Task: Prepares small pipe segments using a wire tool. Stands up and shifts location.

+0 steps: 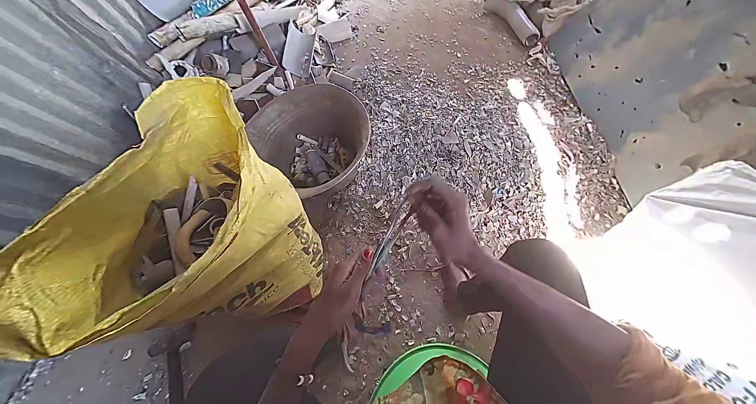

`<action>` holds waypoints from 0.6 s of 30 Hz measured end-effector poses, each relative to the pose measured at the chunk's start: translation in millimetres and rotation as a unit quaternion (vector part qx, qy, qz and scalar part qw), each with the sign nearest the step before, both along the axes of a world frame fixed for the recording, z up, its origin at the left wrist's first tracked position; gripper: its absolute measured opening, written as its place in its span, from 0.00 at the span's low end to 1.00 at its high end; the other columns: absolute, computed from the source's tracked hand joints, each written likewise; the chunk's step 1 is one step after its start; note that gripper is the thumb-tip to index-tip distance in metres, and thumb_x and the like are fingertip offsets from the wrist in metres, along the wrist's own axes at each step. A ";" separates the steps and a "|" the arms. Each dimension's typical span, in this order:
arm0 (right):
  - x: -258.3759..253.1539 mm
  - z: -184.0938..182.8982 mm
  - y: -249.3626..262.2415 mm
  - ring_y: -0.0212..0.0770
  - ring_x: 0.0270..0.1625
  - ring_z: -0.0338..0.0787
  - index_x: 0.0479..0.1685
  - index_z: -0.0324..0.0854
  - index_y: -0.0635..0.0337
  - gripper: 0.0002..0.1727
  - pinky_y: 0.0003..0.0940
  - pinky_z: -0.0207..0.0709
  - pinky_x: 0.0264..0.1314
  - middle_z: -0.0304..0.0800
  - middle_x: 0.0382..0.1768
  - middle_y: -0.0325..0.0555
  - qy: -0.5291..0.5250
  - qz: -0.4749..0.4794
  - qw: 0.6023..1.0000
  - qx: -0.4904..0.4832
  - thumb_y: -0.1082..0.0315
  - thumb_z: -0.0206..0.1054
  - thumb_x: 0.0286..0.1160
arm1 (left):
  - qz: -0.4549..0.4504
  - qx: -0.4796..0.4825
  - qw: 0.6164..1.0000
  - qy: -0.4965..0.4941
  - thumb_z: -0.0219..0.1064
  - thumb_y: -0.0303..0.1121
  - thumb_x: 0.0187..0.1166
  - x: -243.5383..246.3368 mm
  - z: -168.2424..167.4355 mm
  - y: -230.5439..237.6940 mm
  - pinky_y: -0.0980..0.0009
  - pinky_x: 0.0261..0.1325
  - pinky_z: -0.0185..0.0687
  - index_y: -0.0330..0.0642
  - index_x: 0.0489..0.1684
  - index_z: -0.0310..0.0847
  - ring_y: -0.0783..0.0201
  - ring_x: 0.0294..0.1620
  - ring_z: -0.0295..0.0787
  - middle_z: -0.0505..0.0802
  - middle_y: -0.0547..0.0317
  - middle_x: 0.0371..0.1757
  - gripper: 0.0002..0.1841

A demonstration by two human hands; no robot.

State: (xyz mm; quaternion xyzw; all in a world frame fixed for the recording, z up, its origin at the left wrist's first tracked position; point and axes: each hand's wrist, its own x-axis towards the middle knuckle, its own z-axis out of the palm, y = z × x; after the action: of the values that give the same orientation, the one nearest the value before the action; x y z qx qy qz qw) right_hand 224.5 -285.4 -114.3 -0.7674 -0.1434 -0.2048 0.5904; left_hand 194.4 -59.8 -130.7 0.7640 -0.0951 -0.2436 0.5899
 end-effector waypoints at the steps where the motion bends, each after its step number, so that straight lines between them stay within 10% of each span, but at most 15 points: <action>1: 6.6 4.5 -10.7 0.26 0.19 0.77 0.50 0.83 0.66 0.10 0.26 0.75 0.21 0.89 0.32 0.40 0.024 -0.037 0.998 0.037 0.73 0.60 0.77 | 0.008 0.021 1.000 -0.010 0.41 0.46 0.94 2.1 -1.0 1.3 0.83 0.21 0.68 0.50 0.39 0.80 0.80 0.15 0.68 0.77 0.77 0.19 0.22; 9: 31.8 26.1 -112.7 0.24 0.13 0.75 0.50 0.74 0.56 0.04 0.21 0.73 0.15 0.82 0.23 0.31 0.071 -0.285 0.927 0.234 0.74 0.58 0.84 | 0.133 0.083 0.985 -0.075 0.48 0.45 0.92 8.0 5.9 19.7 0.83 0.18 0.57 0.55 0.20 0.74 0.83 0.12 0.60 0.69 0.81 0.13 0.22; 14: 17.0 -8.9 -96.5 0.39 0.24 0.79 0.55 0.82 0.65 0.11 0.39 0.76 0.28 0.86 0.37 0.50 0.273 -0.121 0.952 -0.070 0.67 0.64 0.84 | 0.258 -0.003 0.948 -0.185 0.63 0.38 0.82 7.5 10.2 17.5 0.88 0.19 0.61 0.62 0.13 0.78 0.88 0.14 0.65 0.76 0.87 0.14 0.18; 16: 6.2 -14.9 -62.9 0.53 0.40 0.86 0.56 0.86 0.65 0.15 0.52 0.81 0.44 0.83 0.56 0.62 0.280 -0.091 0.940 -0.170 0.66 0.71 0.76 | 0.272 -0.008 0.935 -0.227 0.70 0.32 0.69 14.2 5.8 21.2 0.88 0.28 0.74 0.54 0.21 0.83 0.88 0.25 0.76 0.84 0.82 0.30 0.07; 18: -5.7 -20.7 -32.6 0.48 0.36 0.86 0.57 0.87 0.62 0.19 0.47 0.82 0.40 0.80 0.61 0.63 0.219 -0.077 0.955 -0.184 0.62 0.75 0.69 | 0.250 -0.030 0.935 -0.249 0.66 0.23 0.58 18.2 4.8 23.6 0.80 0.45 0.87 0.43 0.35 0.85 0.80 0.42 0.89 0.91 0.74 0.45 0.09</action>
State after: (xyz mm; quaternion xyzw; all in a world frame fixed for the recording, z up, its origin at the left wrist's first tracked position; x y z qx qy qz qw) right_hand 218.8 -318.0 -135.0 -0.8974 0.0137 -0.0462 0.4386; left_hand 212.6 -36.2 -125.9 0.7815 -0.0522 0.1123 0.6115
